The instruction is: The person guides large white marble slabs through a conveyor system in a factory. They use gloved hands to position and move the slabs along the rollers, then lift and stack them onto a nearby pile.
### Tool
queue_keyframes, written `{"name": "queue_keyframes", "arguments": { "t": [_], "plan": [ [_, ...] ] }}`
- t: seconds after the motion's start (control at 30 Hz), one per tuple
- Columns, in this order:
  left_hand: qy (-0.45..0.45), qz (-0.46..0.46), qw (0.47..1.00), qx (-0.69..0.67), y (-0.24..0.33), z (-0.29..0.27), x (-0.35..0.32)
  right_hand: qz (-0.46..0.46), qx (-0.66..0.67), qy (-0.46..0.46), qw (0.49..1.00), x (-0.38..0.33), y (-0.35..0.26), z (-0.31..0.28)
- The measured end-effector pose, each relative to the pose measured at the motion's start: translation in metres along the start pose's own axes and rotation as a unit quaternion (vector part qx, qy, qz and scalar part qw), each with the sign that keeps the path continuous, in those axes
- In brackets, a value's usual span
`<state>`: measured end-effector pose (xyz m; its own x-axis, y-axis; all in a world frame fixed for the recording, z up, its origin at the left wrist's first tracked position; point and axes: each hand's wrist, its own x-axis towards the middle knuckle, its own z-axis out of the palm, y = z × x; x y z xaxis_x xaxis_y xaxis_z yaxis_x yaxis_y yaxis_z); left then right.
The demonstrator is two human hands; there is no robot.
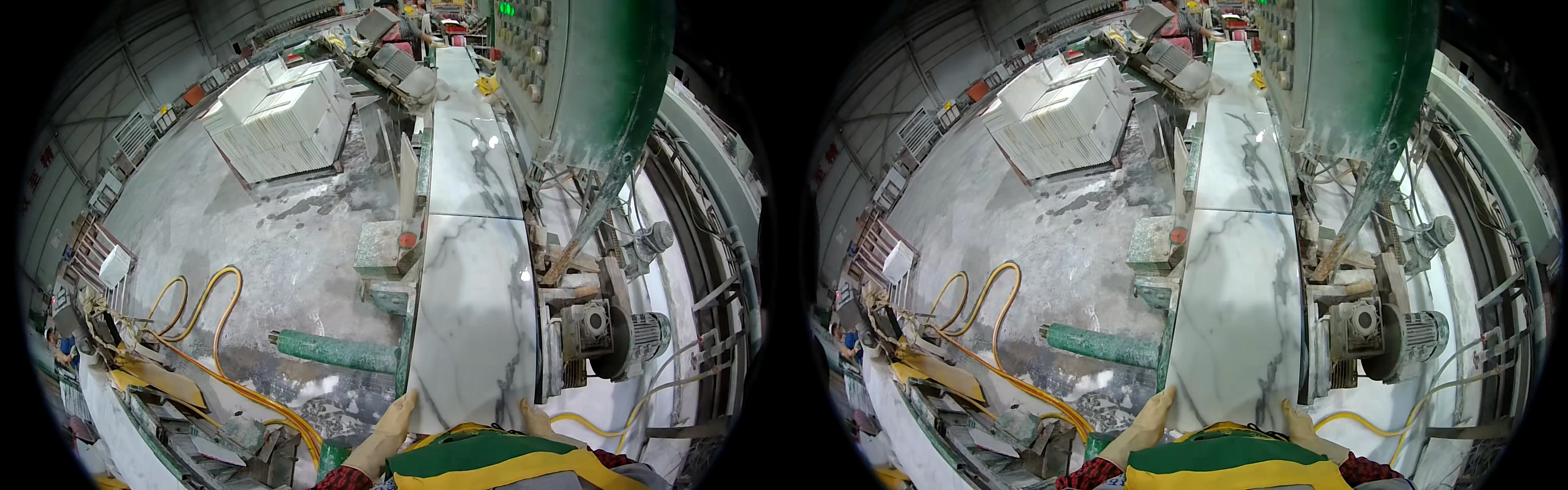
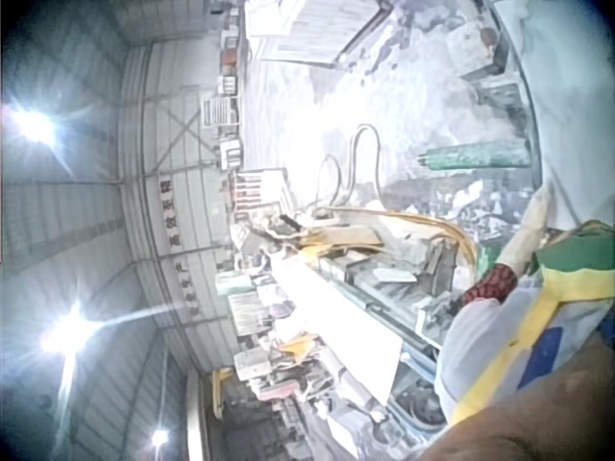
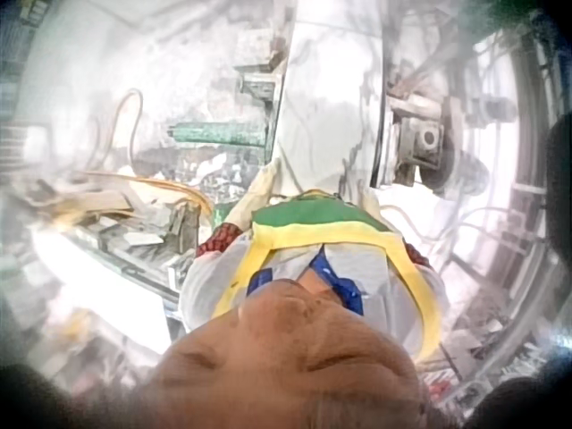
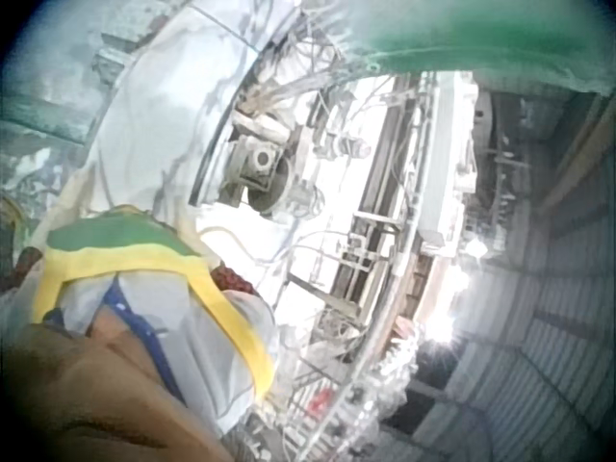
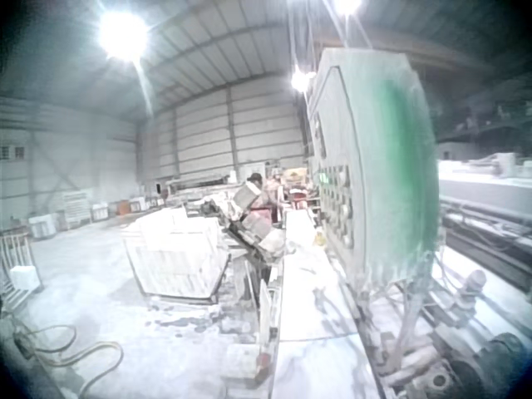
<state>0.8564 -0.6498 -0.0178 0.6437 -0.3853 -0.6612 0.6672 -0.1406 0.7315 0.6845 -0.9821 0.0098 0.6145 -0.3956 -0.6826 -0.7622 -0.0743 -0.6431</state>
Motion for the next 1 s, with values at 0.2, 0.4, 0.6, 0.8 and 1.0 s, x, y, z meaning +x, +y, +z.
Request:
{"name": "queue_keyframes", "arguments": {
  "t": [0.2, 0.4, 0.6, 0.8, 1.0],
  "plan": [
    [0.011, 0.000, 1.000, 0.004, 0.023, 0.015, 0.000, 0.015, -0.021, -0.017, 1.000, 0.018, -0.009, -0.013],
    [0.047, 0.006, 0.996, 0.071, -0.020, 0.001, 0.025, 0.002, -0.059, -0.054, 0.997, 0.043, -0.026, -0.015],
    [-0.001, -0.009, 0.982, 0.190, -0.009, 0.016, 0.044, -0.052, -0.055, -0.059, 0.995, 0.093, -0.080, -0.017],
    [0.038, -0.033, 0.981, 0.185, 0.019, 0.025, 0.033, -0.109, -0.080, -0.069, 0.988, 0.107, -0.120, -0.012],
    [0.109, 0.026, 0.974, 0.196, 0.027, 0.029, 0.011, -0.157, -0.068, -0.073, 0.982, 0.100, -0.136, -0.004]
  ]
}}
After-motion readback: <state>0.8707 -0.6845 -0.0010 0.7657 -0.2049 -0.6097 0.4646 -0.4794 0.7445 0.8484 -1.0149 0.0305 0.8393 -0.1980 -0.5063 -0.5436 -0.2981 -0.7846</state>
